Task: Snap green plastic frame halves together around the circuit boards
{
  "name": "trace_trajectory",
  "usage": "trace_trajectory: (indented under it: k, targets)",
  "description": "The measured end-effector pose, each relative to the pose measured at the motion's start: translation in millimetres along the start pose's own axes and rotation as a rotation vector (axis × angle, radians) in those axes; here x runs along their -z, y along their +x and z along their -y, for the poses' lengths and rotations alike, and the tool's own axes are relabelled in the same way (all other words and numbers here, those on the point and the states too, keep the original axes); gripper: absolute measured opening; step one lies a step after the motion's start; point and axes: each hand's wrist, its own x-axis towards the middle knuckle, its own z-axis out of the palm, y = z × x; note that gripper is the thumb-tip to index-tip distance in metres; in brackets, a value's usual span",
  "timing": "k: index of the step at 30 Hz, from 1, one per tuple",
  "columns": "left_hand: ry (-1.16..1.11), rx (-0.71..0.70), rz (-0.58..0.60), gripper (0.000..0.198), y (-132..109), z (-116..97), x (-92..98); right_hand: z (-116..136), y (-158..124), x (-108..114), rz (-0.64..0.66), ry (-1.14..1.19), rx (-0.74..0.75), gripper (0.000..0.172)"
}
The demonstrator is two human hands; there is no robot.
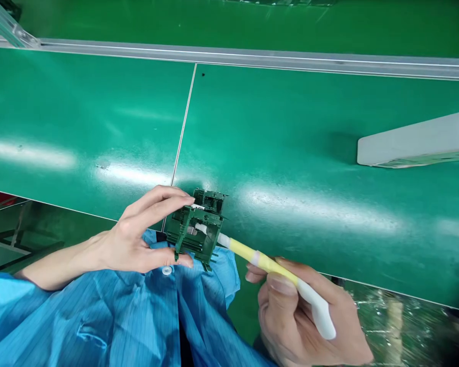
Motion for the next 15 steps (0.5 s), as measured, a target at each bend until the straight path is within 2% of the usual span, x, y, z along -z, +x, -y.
trace_trajectory:
  k: [2,7,15]
  targets:
    - [0.014,-0.003,0.003,0.073,0.5,-0.3,-0.2,0.9,3.3,-2.6,0.037,-0.02,0.021,0.017]
    - [0.033,-0.016,0.022,0.071,1.4,-2.2,0.5,-5.4,2.7,-3.7,0.028,-0.087,0.152,0.02]
    - [0.012,-0.013,0.023,0.076,0.9,-2.5,1.8,0.5,4.2,-2.6,0.102,-0.122,0.219,0.027]
